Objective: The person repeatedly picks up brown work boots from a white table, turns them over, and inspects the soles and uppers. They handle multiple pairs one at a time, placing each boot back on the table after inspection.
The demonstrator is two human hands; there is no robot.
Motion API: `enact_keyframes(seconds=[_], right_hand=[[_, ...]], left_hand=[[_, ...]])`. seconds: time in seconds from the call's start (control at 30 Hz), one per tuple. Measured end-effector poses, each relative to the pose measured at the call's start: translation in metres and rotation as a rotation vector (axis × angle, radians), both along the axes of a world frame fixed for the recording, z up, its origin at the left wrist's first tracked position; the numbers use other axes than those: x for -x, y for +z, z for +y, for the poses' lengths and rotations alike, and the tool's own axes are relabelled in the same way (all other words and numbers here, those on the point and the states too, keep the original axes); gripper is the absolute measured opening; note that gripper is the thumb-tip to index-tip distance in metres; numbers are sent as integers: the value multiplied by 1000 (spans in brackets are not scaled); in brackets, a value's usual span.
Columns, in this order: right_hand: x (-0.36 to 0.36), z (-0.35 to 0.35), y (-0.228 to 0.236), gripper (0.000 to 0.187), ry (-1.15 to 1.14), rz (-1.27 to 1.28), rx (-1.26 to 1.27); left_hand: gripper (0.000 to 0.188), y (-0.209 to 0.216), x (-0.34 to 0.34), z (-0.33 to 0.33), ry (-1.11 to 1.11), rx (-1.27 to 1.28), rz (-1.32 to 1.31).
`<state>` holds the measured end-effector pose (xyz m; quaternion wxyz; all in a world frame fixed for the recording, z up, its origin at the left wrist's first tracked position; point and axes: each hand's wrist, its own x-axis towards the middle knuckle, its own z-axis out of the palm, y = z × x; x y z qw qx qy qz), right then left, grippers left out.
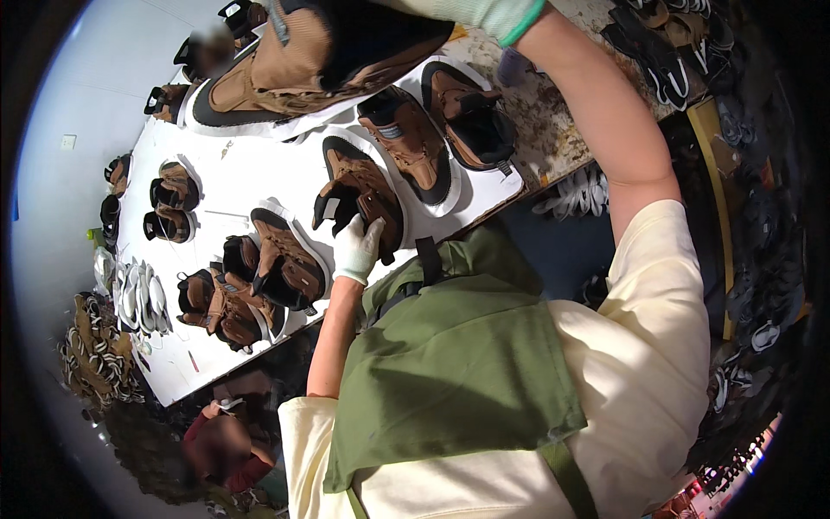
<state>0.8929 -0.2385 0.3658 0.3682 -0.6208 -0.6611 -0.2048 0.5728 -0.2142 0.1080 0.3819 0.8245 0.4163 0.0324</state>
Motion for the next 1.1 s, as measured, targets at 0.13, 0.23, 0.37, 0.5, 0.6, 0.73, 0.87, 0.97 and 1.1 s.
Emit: enact_keyframes(seconds=[0.13, 0.23, 0.37, 0.5, 0.6, 0.73, 0.87, 0.97, 1.1], right_hand=[[1, -2, -4, 19, -5, 107, 51], [2, -8, -8, 18, -65, 136, 109], [-11, -6, -31, 11, -71, 176, -110], [-28, -17, -43, 11, -48, 344, -150], [-38, -26, -47, 12, -89, 439, -90], [-46, -35, -47, 16, -163, 355, -50], [-46, -38, -47, 25, -169, 373, -97], [-48, -35, -51, 27, -162, 399, -111], [-48, -41, -53, 25, -109, 463, -105]], left_hand=[[33, 2, -5, -4, -7, 1, 24], [33, 3, -6, -6, -10, 7, 1], [29, 10, -5, -11, 81, 92, -126], [29, 0, 3, -8, 88, 72, -120], [30, 0, -4, -9, 85, 98, -101], [31, 0, -14, -13, 94, 91, -165], [31, 2, -12, -15, 135, 137, -211], [29, 8, -8, -15, 138, 122, -188], [31, 7, -2, -10, 134, 96, -205]])
